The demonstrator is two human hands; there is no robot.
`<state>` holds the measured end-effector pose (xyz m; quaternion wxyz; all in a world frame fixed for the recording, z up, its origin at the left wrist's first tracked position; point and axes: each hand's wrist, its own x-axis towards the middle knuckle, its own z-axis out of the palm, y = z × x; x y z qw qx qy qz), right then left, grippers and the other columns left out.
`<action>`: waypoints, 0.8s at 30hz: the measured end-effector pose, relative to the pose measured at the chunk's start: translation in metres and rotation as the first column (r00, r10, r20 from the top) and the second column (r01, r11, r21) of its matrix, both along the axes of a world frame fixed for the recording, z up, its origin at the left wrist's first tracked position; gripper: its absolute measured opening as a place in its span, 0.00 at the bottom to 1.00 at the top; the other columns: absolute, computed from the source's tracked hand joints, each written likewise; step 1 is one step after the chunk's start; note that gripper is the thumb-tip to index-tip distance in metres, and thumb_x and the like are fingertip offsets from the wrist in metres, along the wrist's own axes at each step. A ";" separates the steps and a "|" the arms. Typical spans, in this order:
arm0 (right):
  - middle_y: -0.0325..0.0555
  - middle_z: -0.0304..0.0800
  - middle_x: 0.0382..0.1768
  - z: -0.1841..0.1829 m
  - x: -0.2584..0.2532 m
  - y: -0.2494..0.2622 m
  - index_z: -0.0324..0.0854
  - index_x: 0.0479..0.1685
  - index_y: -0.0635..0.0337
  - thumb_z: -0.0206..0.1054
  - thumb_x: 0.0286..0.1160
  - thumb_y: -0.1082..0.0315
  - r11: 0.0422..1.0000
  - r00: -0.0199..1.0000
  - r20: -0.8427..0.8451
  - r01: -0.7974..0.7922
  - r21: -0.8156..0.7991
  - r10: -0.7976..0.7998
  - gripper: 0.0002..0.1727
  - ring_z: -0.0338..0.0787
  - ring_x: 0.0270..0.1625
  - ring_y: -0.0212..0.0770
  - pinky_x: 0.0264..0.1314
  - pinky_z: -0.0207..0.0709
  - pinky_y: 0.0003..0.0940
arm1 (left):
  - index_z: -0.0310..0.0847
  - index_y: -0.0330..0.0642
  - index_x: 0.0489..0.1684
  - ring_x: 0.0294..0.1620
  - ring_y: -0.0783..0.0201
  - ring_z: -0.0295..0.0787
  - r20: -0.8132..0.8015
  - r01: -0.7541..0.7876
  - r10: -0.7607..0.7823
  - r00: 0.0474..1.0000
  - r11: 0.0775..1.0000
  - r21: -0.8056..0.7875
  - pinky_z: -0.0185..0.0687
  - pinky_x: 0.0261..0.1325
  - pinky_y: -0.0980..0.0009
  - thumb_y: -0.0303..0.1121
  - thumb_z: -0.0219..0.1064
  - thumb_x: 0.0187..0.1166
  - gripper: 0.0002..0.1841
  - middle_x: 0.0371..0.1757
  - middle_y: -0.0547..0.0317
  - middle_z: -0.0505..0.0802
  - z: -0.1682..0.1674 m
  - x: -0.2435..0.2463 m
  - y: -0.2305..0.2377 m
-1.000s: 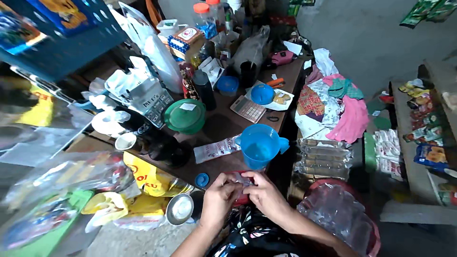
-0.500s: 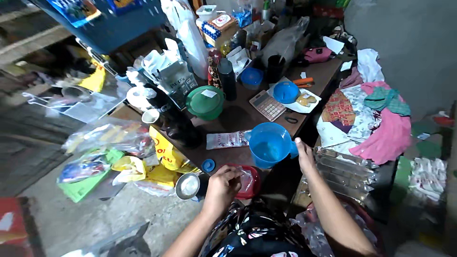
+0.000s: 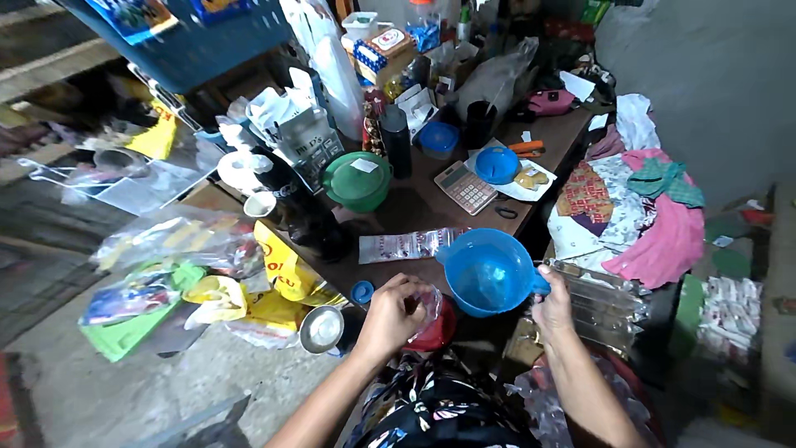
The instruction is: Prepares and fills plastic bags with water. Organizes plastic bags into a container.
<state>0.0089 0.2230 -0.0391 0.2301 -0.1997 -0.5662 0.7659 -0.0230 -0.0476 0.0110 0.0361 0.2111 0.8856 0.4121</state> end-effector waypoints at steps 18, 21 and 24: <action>0.18 0.90 0.29 0.110 0.080 0.001 0.85 0.35 0.44 0.79 0.59 0.56 0.743 0.938 0.073 -0.315 0.591 0.340 0.10 0.87 0.33 0.14 0.38 0.83 0.13 | 0.95 0.40 0.45 0.55 0.67 0.92 -0.036 0.115 -0.112 0.993 0.985 0.132 0.85 0.60 0.74 0.27 0.65 0.75 0.11 0.53 0.51 0.95 0.021 -0.006 -0.007; 0.19 0.89 0.27 0.119 0.082 -0.003 0.85 0.33 0.45 0.80 0.57 0.56 0.739 0.942 0.109 -0.317 0.595 0.317 0.11 0.87 0.30 0.15 0.35 0.82 0.13 | 0.95 0.40 0.47 0.56 0.68 0.91 -0.016 0.118 -0.117 0.993 0.982 0.147 0.84 0.61 0.75 0.27 0.64 0.75 0.12 0.54 0.51 0.94 0.024 -0.002 -0.010; 0.19 0.88 0.26 0.123 0.083 -0.006 0.85 0.32 0.44 0.80 0.57 0.53 0.718 0.942 0.129 -0.320 0.618 0.309 0.12 0.85 0.29 0.15 0.32 0.81 0.13 | 0.95 0.40 0.48 0.56 0.69 0.90 0.007 0.114 -0.117 0.993 0.980 0.160 0.84 0.60 0.76 0.27 0.65 0.76 0.12 0.54 0.51 0.94 0.027 0.000 -0.012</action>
